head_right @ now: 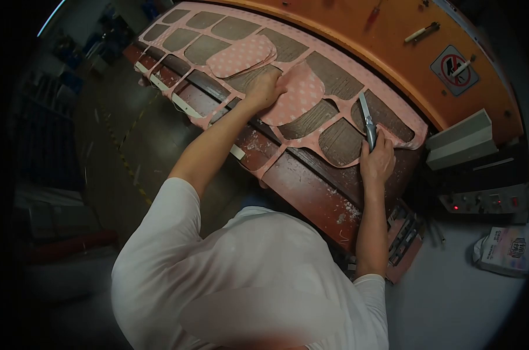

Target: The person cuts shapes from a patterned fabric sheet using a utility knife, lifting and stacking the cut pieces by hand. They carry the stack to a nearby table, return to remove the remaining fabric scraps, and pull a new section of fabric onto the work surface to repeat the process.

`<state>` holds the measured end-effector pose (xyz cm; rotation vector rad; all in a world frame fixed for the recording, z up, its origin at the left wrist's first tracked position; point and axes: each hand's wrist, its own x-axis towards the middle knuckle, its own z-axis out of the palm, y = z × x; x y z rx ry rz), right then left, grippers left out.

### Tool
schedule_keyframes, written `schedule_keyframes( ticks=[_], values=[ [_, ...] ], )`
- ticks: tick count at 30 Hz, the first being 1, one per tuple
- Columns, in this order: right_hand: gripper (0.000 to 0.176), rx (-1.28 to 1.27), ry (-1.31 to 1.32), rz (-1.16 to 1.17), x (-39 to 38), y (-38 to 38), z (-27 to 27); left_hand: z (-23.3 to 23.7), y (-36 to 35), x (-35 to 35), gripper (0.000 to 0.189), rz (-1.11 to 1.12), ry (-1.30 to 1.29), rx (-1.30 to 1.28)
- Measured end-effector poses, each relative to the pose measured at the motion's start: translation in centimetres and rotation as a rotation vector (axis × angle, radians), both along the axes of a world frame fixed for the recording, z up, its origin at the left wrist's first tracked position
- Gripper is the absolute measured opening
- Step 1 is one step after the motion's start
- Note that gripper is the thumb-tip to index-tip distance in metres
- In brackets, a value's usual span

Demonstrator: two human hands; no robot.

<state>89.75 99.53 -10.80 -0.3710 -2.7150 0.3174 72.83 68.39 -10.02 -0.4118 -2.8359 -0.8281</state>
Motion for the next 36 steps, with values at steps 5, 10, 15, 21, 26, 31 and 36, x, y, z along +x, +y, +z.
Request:
schedule_keyframes(
  ticks=[5, 10, 15, 21, 26, 31, 36],
  values=[
    [0.051, -0.049, 0.024, -0.007, 0.8, 0.0, 1.1, 2.9, -3.4, -3.5, 0.039, 0.009, 0.058, 0.072],
    [0.044, -0.147, 0.207, 0.01, -0.3, -4.0, 5.0, 5.2, -11.9, -11.4, 0.048, 0.035, -0.036, -0.063],
    [0.04, -0.305, 0.25, 0.142, -6.7, -13.4, 7.2, 2.6, -16.5, -16.6, 0.051, 0.012, -0.034, -0.07],
    [0.044, -0.518, 0.171, 0.246, -15.8, -22.5, 4.5, -0.6, -18.1, -14.2, 0.075, -0.107, 0.233, -0.095],
    [0.049, -0.49, 0.104, 0.205, -21.3, -25.3, 0.8, -2.3, -20.7, -8.5, 0.085, -0.391, 0.287, -0.17],
    [0.061, -0.414, -0.029, 0.151, -25.6, -26.9, 0.9, -3.5, -21.2, -9.3, 0.074, -0.268, 0.334, -0.14],
    [0.059, -0.401, -0.041, 0.129, -29.7, -28.5, 0.0, -2.5, -21.5, -10.2, 0.075, -0.275, 0.317, -0.123]
  ],
)
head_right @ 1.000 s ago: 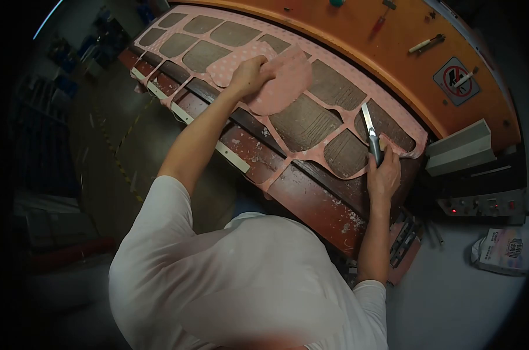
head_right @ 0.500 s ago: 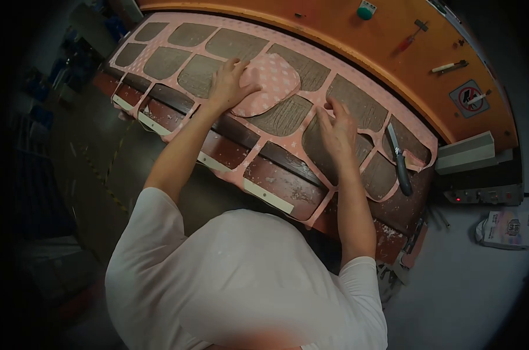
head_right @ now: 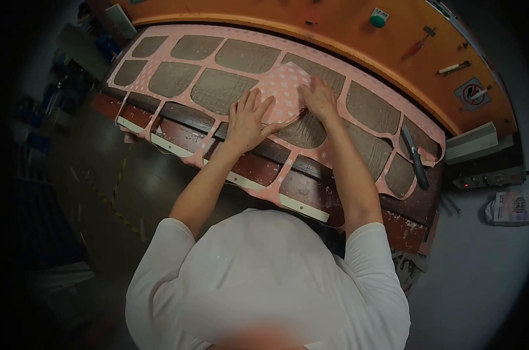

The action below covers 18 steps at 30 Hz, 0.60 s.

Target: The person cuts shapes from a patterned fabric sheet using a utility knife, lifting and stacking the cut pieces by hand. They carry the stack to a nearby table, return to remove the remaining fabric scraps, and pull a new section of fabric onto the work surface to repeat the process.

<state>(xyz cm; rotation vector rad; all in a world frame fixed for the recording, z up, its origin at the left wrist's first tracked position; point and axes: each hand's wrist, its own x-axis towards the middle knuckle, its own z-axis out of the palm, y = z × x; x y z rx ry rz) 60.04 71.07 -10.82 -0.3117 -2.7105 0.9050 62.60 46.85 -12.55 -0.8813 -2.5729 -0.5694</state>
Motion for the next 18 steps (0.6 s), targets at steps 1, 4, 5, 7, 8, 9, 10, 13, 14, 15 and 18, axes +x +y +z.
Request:
schedule_keyframes(
  ticks=[1, 4, 5, 7, 8, 9, 10, 13, 14, 15, 18],
  values=[
    [0.06, 0.013, -0.007, -0.011, 0.0, -0.2, -0.4, 0.0, -0.2, 0.4, 0.077, -0.006, -0.01, 0.012],
    [0.063, 0.027, -0.022, -0.048, -1.0, -0.7, 0.1, 0.6, -0.7, 0.6, 0.08, -0.033, -0.018, 0.034],
    [0.063, 0.015, -0.043, -0.064, -1.2, -0.7, 0.4, 0.7, -0.8, 0.6, 0.081, -0.049, -0.025, 0.033],
    [0.06, -0.025, -0.108, -0.069, -2.5, 0.5, 0.2, 0.5, -0.8, 0.7, 0.081, -0.057, -0.036, 0.039],
    [0.058, -0.054, -0.15, -0.059, -3.9, 2.0, -0.6, 0.4, -0.7, 0.7, 0.08, -0.05, -0.038, 0.046],
    [0.056, -0.084, -0.192, -0.049, -4.4, 2.2, 0.2, 0.4, -0.6, 0.7, 0.079, -0.043, -0.04, 0.052],
    [0.056, -0.09, -0.237, -0.068, -4.7, 2.4, 0.8, 0.5, -0.5, 0.6, 0.078, -0.04, -0.034, 0.058],
    [0.058, -0.092, -0.34, -0.115, -4.9, 2.4, 2.0, 0.3, -0.6, 0.7, 0.075, -0.048, -0.012, 0.062],
    [0.06, -0.067, -0.346, -0.116, -5.4, 2.5, 1.8, 0.1, -0.6, 0.6, 0.074, -0.051, 0.006, 0.064],
    [0.062, -0.04, -0.349, -0.116, -5.4, 2.2, 2.1, 0.1, -0.6, 0.5, 0.073, -0.054, 0.027, 0.069],
    [0.066, -0.035, -0.277, -0.159, -4.4, 1.4, 3.1, 0.0, -0.6, 0.5, 0.072, -0.061, 0.027, 0.076]
  ],
)
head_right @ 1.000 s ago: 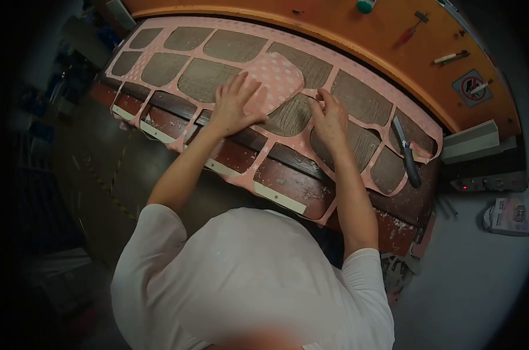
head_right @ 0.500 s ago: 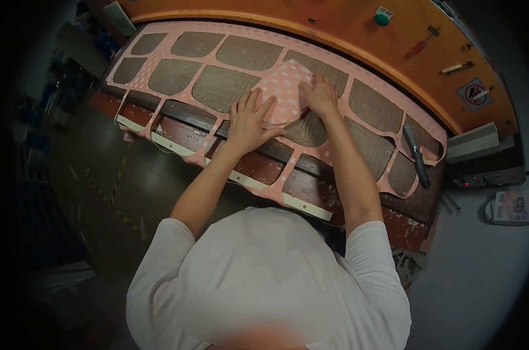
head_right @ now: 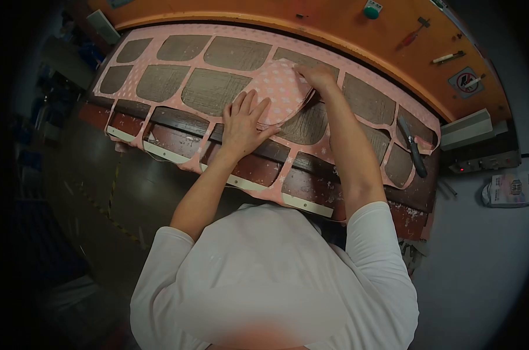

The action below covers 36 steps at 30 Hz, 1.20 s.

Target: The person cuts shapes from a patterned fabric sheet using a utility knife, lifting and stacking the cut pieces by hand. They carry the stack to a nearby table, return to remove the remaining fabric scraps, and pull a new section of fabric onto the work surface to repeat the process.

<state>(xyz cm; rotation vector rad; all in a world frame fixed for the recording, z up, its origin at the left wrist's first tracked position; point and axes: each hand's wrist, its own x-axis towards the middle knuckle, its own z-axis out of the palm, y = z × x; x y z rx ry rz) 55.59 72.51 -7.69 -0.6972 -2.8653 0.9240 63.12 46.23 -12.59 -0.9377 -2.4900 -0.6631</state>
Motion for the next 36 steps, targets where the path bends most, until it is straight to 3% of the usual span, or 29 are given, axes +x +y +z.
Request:
schedule_keyframes(
  ticks=[4, 10, 14, 15, 18, 19, 22, 23, 27, 29, 30, 33, 36],
  values=[
    [0.056, -0.38, -0.229, -0.038, -1.2, 1.4, 0.5, 0.1, -0.1, -0.1, 0.072, 0.011, -0.009, 0.003],
    [0.039, -0.772, -0.042, 0.08, -1.3, 1.6, -0.2, 0.3, -0.4, 0.0, 0.074, 0.008, -0.048, 0.02],
    [0.046, -0.611, -0.196, 0.204, -2.4, 1.4, 2.1, 0.6, -0.7, -0.3, 0.076, 0.006, -0.047, 0.017],
    [0.054, -0.554, -0.146, 0.281, -1.6, 0.3, 3.4, 0.6, -0.7, -0.3, 0.076, 0.006, -0.047, 0.021],
    [0.05, -0.271, 0.053, 0.257, -1.3, -0.1, 2.4, 0.3, -0.5, 0.2, 0.076, -0.006, -0.082, 0.042],
    [0.051, -0.225, -0.054, 0.343, -0.4, -0.9, 4.3, 0.4, -0.5, 0.0, 0.075, -0.005, -0.084, 0.051],
    [0.048, 0.156, 0.049, 0.498, 0.3, -2.6, 6.1, -0.1, -0.7, -0.2, 0.074, 0.011, -0.038, 0.166],
    [0.047, 0.179, 0.11, 0.523, 0.6, -3.1, 6.9, -0.2, -0.8, -0.3, 0.075, 0.022, -0.019, 0.21],
    [0.04, 0.185, 0.34, 0.634, 3.4, -6.7, 13.5, -0.3, -1.6, -0.8, 0.079, 0.164, -0.051, 0.538],
    [0.035, 0.173, 0.423, 0.717, 5.4, -8.3, 17.3, 0.7, -1.3, -0.7, 0.08, 0.129, -0.281, 0.926],
    [0.032, 0.183, 0.459, 0.776, 6.3, -8.9, 18.9, -1.1, -1.4, -1.8, 0.082, 0.079, -0.494, 1.049],
    [0.032, 0.093, 0.476, 0.834, 7.9, -9.9, 22.2, -0.3, -0.3, -2.2, 0.086, -0.321, -0.998, 1.535],
    [0.037, -0.167, 0.46, 0.818, 8.6, -9.6, 23.2, 1.7, 1.2, -1.8, 0.085, -0.65, -1.016, 1.706]
  ],
)
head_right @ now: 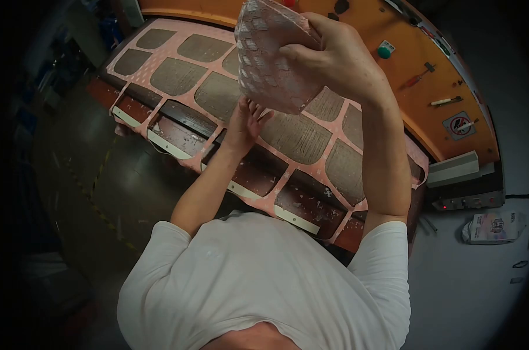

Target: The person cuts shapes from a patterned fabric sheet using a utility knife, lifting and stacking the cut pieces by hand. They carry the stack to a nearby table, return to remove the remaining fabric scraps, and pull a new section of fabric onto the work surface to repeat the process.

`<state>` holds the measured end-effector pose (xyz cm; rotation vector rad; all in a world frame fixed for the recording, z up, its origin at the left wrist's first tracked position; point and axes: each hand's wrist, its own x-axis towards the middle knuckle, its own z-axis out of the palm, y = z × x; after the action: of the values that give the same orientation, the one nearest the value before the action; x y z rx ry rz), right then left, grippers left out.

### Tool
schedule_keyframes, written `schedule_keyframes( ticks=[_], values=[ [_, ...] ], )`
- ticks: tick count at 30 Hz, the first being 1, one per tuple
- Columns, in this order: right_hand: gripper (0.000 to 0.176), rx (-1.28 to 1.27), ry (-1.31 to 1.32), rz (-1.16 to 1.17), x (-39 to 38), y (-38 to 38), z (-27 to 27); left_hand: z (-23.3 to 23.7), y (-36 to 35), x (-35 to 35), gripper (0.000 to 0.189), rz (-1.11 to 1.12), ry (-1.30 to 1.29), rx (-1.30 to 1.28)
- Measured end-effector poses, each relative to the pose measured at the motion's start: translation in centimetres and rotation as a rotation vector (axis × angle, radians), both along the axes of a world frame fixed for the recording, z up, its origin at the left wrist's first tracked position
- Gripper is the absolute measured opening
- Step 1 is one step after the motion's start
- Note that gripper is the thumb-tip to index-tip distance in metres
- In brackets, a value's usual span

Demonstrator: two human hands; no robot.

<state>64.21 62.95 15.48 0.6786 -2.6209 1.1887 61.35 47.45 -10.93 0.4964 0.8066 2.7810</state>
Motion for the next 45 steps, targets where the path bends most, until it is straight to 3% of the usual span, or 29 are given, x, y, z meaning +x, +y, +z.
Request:
schedule_keyframes(
  ticks=[2, 5, 8, 11, 14, 17, 20, 23, 27, 30, 33, 36, 39, 40, 43, 45],
  values=[
    [0.04, -0.15, -0.119, -0.059, 0.5, 0.7, -1.1, 1.2, -0.1, 0.3, 0.083, -0.099, 0.025, 0.132],
    [0.042, -0.376, -0.119, -0.195, 1.2, 2.4, -5.3, 3.5, -1.0, 1.3, 0.07, -0.002, -0.061, 0.089],
    [0.049, -0.461, -0.133, -0.318, 2.8, 4.7, -10.4, 2.6, -1.4, 0.4, 0.05, 0.287, 0.058, -0.278],
    [0.046, -0.479, -0.137, -0.415, 5.6, 5.5, -14.3, 3.7, -1.8, 0.4, 0.037, 0.354, 0.155, -0.572],
    [0.044, -0.537, -0.34, -0.41, 7.0, 7.4, -16.3, 3.4, -1.2, -0.2, 0.039, 0.481, 0.407, -0.754],
    [0.043, -0.576, -0.344, -0.511, 7.6, 7.6, -17.3, 4.5, 0.1, 1.0, 0.041, 0.621, 0.544, -0.798],
    [0.046, -0.782, -0.165, -0.615, 8.2, 5.9, -19.1, 2.6, 0.9, 0.6, 0.045, 0.682, 0.615, -0.768],
    [0.045, -0.542, 0.013, -0.725, 7.5, 6.5, -26.1, -0.2, 0.5, 0.0, 0.05, 0.48, 0.553, -0.961],
    [0.049, -0.635, -0.099, -0.752, 8.4, 6.8, -27.2, -2.0, 0.6, 0.5, 0.049, 0.418, 0.414, -0.897],
    [0.052, -0.775, -0.003, -0.693, 7.4, 5.8, -26.7, -1.2, 1.7, 0.3, 0.047, 0.481, 0.409, -0.874],
    [0.052, -0.621, 0.149, -0.764, 7.4, 4.7, -26.5, -1.0, 1.9, 0.8, 0.051, 0.499, 0.395, -0.875],
    [0.06, -0.662, -0.135, -0.746, 9.2, 6.3, -25.4, -2.1, 1.3, 1.1, 0.058, 0.366, 0.315, -0.834],
    [0.069, -0.688, 0.052, -0.595, 8.9, 8.7, -27.7, -1.0, 0.9, 1.5, 0.06, 0.306, 0.33, -0.831],
    [0.073, -0.687, -0.149, -0.608, 9.4, 7.6, -25.0, -0.3, 0.9, 1.9, 0.065, 0.283, 0.336, -0.841],
    [0.059, -0.595, 0.034, -0.635, 8.4, 7.7, -26.7, -0.1, 0.5, 2.1, 0.059, 0.382, 0.33, -0.977],
    [0.047, -0.589, 0.107, -0.718, 8.4, 6.7, -26.5, -1.2, 1.2, 1.9, 0.05, 0.593, 0.42, -0.999]
  ],
)
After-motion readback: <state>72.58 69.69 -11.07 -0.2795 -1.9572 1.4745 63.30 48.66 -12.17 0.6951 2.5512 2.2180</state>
